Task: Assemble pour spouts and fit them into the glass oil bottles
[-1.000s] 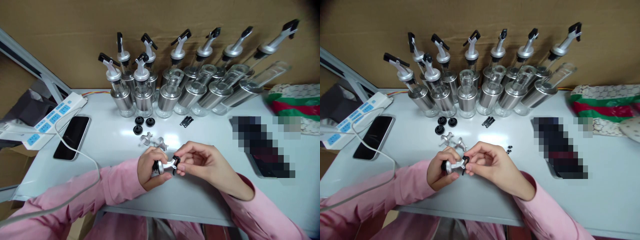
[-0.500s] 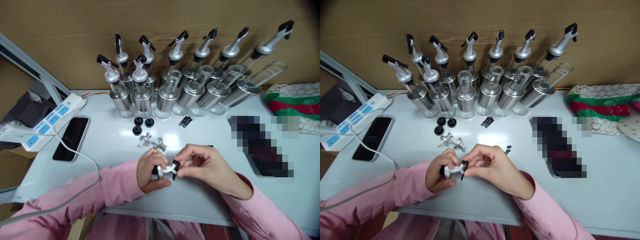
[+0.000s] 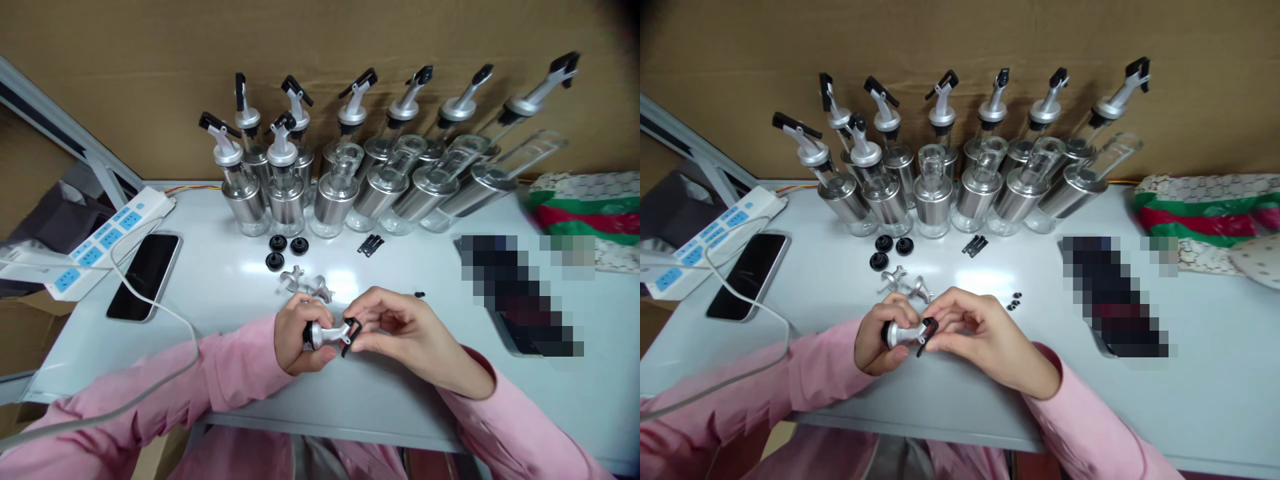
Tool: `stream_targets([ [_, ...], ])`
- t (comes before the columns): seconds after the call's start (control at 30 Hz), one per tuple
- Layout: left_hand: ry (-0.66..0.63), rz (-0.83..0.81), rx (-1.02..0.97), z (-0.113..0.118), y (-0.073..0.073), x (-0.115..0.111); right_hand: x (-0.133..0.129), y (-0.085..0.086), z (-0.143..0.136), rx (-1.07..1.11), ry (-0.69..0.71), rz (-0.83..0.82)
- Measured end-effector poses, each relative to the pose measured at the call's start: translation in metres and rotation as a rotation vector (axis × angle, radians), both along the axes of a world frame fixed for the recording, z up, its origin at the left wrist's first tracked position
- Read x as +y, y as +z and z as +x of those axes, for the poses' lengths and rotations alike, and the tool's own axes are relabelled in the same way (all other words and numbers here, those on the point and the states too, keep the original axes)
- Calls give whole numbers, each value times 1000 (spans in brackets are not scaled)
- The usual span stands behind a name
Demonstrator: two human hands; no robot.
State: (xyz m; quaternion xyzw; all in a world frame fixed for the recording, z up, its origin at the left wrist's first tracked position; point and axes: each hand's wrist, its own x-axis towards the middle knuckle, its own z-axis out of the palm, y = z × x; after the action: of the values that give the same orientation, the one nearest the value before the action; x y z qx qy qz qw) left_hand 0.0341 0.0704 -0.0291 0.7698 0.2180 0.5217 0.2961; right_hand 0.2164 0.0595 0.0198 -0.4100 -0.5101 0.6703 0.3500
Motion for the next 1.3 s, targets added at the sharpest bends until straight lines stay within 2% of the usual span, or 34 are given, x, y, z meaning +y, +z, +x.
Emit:
stream_targets([
  [0.17, 41, 3, -6, -1, 1, 0, 2, 0, 0, -69, 86, 64],
  [0.43, 52, 26, -5, -1, -4, 1, 5, -1, 3, -181, 176, 310],
  [0.77, -4, 35, 29, -1, -1, 1, 4, -1, 4, -190, 159, 397],
  [0.97, 14, 44, 53, -1, 1, 1, 3, -1, 3, -208, 147, 442],
  [1.3, 15, -25, -46, 0, 0, 0, 1, 0, 0, -284, 84, 555],
])
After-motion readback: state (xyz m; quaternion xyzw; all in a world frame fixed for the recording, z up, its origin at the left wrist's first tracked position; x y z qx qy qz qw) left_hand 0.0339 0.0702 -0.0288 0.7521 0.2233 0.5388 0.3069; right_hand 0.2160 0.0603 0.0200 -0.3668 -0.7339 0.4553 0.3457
